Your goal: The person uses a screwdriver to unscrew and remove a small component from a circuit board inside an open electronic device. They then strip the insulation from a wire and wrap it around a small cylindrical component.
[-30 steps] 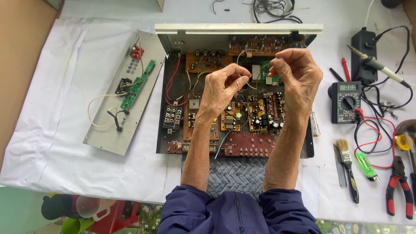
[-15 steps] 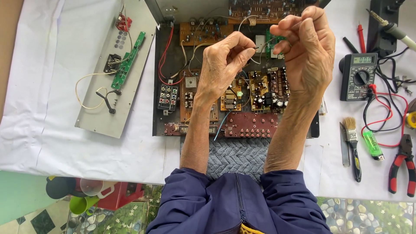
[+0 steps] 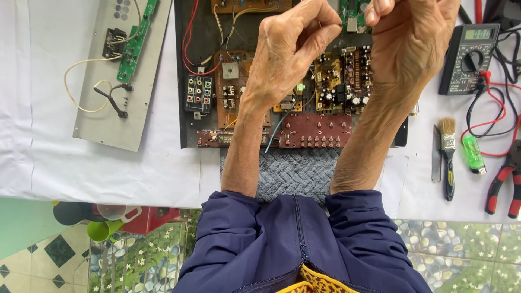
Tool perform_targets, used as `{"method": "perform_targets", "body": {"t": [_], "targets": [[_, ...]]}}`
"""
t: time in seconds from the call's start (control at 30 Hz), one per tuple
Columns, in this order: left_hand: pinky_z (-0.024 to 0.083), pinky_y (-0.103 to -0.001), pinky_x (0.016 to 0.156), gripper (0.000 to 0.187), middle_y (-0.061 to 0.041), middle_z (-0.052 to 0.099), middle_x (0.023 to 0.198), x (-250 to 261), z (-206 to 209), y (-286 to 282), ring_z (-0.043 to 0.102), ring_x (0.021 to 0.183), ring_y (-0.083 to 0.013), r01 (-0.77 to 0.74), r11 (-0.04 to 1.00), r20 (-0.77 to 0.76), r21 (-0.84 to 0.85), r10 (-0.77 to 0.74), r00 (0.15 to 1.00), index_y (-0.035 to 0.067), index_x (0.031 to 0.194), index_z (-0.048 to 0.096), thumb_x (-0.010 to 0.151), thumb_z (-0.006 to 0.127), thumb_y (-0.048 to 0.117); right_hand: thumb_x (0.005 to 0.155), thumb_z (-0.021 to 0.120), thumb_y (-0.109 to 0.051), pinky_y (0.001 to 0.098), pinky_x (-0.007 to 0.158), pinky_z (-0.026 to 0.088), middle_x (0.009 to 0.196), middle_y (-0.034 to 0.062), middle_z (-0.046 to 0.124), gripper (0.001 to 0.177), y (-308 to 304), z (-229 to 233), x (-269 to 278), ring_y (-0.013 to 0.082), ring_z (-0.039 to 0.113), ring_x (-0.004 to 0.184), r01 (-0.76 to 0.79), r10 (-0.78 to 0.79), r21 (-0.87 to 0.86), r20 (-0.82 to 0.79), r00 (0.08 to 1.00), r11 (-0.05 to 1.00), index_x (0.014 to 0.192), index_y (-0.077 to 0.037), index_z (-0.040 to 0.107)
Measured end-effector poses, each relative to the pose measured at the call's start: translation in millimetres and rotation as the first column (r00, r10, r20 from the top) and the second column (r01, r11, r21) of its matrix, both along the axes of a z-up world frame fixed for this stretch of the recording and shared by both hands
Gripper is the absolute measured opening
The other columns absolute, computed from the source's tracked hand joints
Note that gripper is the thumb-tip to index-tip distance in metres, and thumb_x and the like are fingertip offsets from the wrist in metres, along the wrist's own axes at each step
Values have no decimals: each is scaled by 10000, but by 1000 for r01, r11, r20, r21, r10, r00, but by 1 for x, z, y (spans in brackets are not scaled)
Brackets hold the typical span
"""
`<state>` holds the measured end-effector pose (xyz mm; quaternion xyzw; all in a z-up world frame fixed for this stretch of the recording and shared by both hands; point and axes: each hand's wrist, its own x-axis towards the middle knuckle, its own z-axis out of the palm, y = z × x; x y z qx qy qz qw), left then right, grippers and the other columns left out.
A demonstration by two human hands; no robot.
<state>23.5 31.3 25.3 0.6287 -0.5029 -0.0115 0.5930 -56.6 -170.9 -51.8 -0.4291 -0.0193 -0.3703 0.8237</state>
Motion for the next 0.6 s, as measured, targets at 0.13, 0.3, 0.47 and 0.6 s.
{"method": "perform_targets", "body": {"t": [0.13,0.3,0.47,0.6], "targets": [[333,-260,624,149,9,428,771,-4,6,-2,350,668,-112,28,1000,-40,9,-27,999,88,897,503,1026,558,38,1075,709,-176,328,678,486,882,65,532,208,18,38,1,193,549,788,-21,21,-8,-50,999,1000,984,-82,546],[346,-275,635,142,7,417,776,-5,3,-3,363,670,-137,25,999,26,35,-25,999,98,912,502,1037,556,57,1064,734,-193,295,642,461,891,35,527,228,17,38,1,157,537,770,-37,35,-36,-49,998,999,978,-94,548],[353,-269,629,127,15,442,775,-5,1,-4,378,668,-130,25,998,19,55,-26,999,100,921,518,1039,560,74,1080,693,-181,298,632,500,927,78,581,171,16,39,1,194,607,801,39,-43,-75,-58,997,996,1019,-64,585],[318,-261,622,144,19,397,775,-9,7,0,331,673,-114,45,998,-16,40,-44,999,101,920,507,1052,541,57,1097,682,-164,324,669,564,973,130,661,142,13,36,3,235,697,861,148,-160,-152,-70,985,977,1111,-39,617]]}}
